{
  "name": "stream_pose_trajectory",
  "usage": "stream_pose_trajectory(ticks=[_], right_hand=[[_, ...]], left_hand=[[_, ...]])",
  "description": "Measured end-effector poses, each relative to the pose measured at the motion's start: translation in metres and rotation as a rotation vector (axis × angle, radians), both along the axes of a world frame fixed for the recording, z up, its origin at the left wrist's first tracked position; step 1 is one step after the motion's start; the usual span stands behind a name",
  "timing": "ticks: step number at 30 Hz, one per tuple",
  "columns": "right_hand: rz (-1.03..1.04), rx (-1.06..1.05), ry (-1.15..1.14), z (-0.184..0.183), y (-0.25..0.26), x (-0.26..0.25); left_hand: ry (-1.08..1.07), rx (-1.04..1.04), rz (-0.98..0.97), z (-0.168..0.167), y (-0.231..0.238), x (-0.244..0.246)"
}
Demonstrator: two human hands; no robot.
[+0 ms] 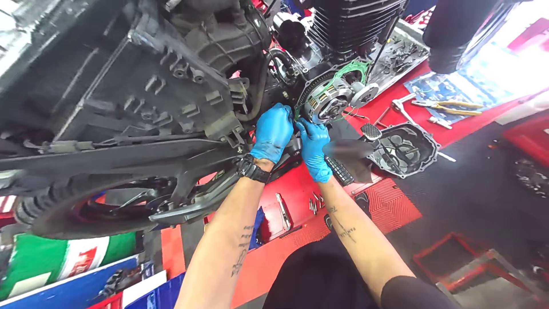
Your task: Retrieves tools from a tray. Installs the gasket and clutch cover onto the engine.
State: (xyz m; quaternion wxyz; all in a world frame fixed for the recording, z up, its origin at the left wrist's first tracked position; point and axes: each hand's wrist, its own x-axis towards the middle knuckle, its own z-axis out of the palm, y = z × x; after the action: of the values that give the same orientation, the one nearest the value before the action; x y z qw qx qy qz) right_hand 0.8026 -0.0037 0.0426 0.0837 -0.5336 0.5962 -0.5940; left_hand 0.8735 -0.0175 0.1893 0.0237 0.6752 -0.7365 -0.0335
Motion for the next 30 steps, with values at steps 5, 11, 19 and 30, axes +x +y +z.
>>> stream_pose_trajectory(ticks=[5,11,19,30], right_hand=[[0.007,0.031,-0.051,0.004,-0.002,-0.001],[0.118,0.131,0.002,0.014,0.009,-0.01],[0.255,0.069,-0.038,0.064,0.06,-0.152],[0.607,0.005,0.283,0.103,-0.087,-0.261]], left_hand=[[-0.009,0.008,0.013,0.0,-0.003,-0.001],[0.002,0.035,0.005,0.001,-0.006,0.0],[0.02,0.053,0.002,0.007,-0.001,-0.004],[0.158,-0.305,-0.057,0.001,0.01,-0.004]])
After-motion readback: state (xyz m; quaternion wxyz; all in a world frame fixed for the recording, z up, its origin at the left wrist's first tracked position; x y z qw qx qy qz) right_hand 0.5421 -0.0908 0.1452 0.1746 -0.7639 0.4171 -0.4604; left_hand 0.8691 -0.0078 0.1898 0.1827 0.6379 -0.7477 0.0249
